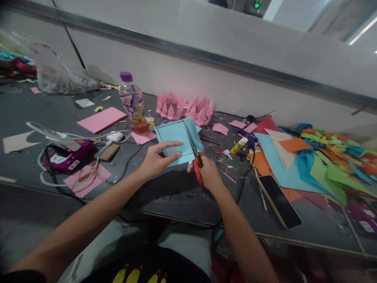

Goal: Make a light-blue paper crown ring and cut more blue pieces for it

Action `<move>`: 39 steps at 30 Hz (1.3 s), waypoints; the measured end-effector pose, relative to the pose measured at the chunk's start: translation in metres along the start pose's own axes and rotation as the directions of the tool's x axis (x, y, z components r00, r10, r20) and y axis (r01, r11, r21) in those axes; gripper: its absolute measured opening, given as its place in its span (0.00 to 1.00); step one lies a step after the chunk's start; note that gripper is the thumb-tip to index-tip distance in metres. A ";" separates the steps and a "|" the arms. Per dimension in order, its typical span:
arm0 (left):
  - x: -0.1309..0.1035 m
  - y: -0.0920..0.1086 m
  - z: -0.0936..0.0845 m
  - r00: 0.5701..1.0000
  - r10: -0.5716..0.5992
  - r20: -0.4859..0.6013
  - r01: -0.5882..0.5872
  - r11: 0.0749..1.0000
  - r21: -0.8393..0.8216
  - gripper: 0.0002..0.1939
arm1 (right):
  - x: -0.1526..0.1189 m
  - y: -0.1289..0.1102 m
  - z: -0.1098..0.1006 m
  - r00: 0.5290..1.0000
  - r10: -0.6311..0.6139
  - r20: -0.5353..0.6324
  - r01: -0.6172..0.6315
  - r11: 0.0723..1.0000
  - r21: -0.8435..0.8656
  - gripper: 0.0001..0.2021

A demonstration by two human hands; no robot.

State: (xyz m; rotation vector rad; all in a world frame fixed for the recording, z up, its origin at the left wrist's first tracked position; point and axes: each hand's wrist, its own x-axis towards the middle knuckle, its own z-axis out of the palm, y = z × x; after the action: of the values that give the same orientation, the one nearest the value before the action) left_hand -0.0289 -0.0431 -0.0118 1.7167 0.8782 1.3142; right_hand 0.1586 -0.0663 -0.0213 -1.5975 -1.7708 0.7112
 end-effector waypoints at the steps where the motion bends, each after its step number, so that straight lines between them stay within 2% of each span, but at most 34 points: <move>1: 0.000 0.000 0.000 1.000 -0.002 -0.001 0.002 1.000 -0.002 0.13 | 0.000 0.000 0.000 1.000 -0.010 0.002 0.010 1.000 0.005 0.09; 11: 0.001 0.002 -0.001 0.997 -0.078 0.020 0.079 0.992 -0.097 0.14 | 0.001 0.002 0.002 0.994 -0.110 0.002 0.110 0.994 0.022 0.15; 18: 0.001 0.005 -0.002 0.994 -0.093 0.056 0.097 0.993 -0.071 0.14 | 0.001 0.004 0.000 0.997 -0.080 0.000 0.080 0.997 -0.014 0.15; 29: -0.001 0.003 0.000 0.997 0.018 0.074 -0.022 0.998 0.057 0.13 | 0.006 0.016 0.001 0.996 -0.011 -0.092 0.011 1.000 -0.005 0.12; 39: -0.002 0.004 0.000 0.997 -0.023 0.076 0.018 0.998 0.055 0.14 | 0.003 0.007 -0.002 0.997 0.004 -0.072 -0.002 1.000 0.028 0.10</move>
State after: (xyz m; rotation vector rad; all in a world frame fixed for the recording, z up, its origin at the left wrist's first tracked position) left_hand -0.0287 -0.0462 -0.0092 1.7829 0.8922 1.2133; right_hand 0.1646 -0.0628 -0.0253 -1.5881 -1.6998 0.6688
